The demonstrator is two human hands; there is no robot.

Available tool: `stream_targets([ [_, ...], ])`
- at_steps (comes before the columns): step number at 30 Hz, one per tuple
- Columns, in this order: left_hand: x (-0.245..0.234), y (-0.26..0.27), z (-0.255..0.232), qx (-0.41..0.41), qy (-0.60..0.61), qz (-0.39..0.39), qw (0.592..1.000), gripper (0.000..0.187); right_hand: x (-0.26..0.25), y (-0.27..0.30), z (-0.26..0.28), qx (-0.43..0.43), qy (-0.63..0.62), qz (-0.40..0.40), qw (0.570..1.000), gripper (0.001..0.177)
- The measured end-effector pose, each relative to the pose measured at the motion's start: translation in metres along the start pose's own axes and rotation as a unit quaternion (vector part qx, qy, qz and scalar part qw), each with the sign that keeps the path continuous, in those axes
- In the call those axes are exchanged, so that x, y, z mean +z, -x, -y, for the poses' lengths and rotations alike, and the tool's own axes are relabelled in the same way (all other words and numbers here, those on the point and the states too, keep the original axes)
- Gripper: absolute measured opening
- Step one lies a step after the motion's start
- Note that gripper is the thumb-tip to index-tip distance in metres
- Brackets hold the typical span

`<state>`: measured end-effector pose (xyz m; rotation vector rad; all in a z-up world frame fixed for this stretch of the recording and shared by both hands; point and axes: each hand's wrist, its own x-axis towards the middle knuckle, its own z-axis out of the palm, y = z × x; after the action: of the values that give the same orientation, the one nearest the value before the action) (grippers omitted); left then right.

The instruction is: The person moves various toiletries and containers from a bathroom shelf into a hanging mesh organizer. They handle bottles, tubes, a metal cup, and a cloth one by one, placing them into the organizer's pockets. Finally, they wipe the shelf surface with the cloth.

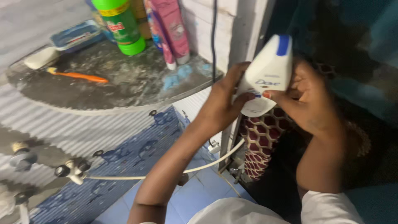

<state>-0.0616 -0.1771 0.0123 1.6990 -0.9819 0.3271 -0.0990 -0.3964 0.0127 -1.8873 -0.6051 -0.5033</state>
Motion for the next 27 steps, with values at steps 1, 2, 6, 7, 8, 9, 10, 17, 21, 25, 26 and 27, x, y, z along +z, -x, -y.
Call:
stream_targets([
  [1,0.014,-0.005,0.005,-0.026,-0.004,0.013,1.000,0.060,-0.011,0.003,-0.011,0.010,-0.016,0.003,1.000,0.056],
  [2,0.029,-0.010,0.012,-0.053,-0.008,0.026,0.998,0.060,-0.022,0.006,-0.023,0.020,-0.031,0.006,0.999,0.056],
  [6,0.089,-0.033,0.049,-0.100,-0.010,0.034,0.994,0.056,-0.056,0.010,-0.078,0.104,0.061,-0.018,0.993,0.059],
  [7,0.103,-0.038,0.061,-0.115,-0.006,0.036,0.993,0.060,-0.066,0.010,-0.092,0.134,0.081,-0.016,0.988,0.057],
  [8,0.116,-0.043,0.075,-0.129,-0.003,0.039,0.991,0.063,-0.073,0.009,-0.108,0.164,0.100,-0.013,0.981,0.055],
  [9,0.129,-0.048,0.089,-0.144,0.000,0.043,0.989,0.067,-0.080,0.009,-0.126,0.159,0.091,-0.014,0.983,0.056],
  [10,0.142,-0.053,0.105,-0.141,-0.009,0.048,0.989,0.062,-0.085,0.009,-0.144,0.154,0.081,-0.015,0.985,0.056],
  [17,0.222,-0.074,0.225,-0.158,-0.021,0.036,0.987,0.040,-0.121,0.007,-0.272,0.186,0.149,0.003,0.971,0.053],
  [21,0.252,-0.077,0.277,-0.188,-0.066,-0.010,0.980,0.039,-0.128,0.002,-0.339,0.236,0.215,-0.005,0.948,0.063],
  [25,0.260,-0.068,0.297,-0.181,-0.086,-0.001,0.980,0.041,-0.132,-0.003,-0.408,0.241,0.265,-0.017,0.934,0.058],
  [26,0.260,-0.066,0.297,-0.180,-0.096,0.001,0.979,0.042,-0.133,-0.004,-0.425,0.227,0.268,-0.030,0.936,0.060],
  [27,0.260,-0.063,0.295,-0.179,-0.106,0.004,0.978,0.044,-0.136,-0.004,-0.441,0.230,0.287,-0.042,0.929,0.061],
])
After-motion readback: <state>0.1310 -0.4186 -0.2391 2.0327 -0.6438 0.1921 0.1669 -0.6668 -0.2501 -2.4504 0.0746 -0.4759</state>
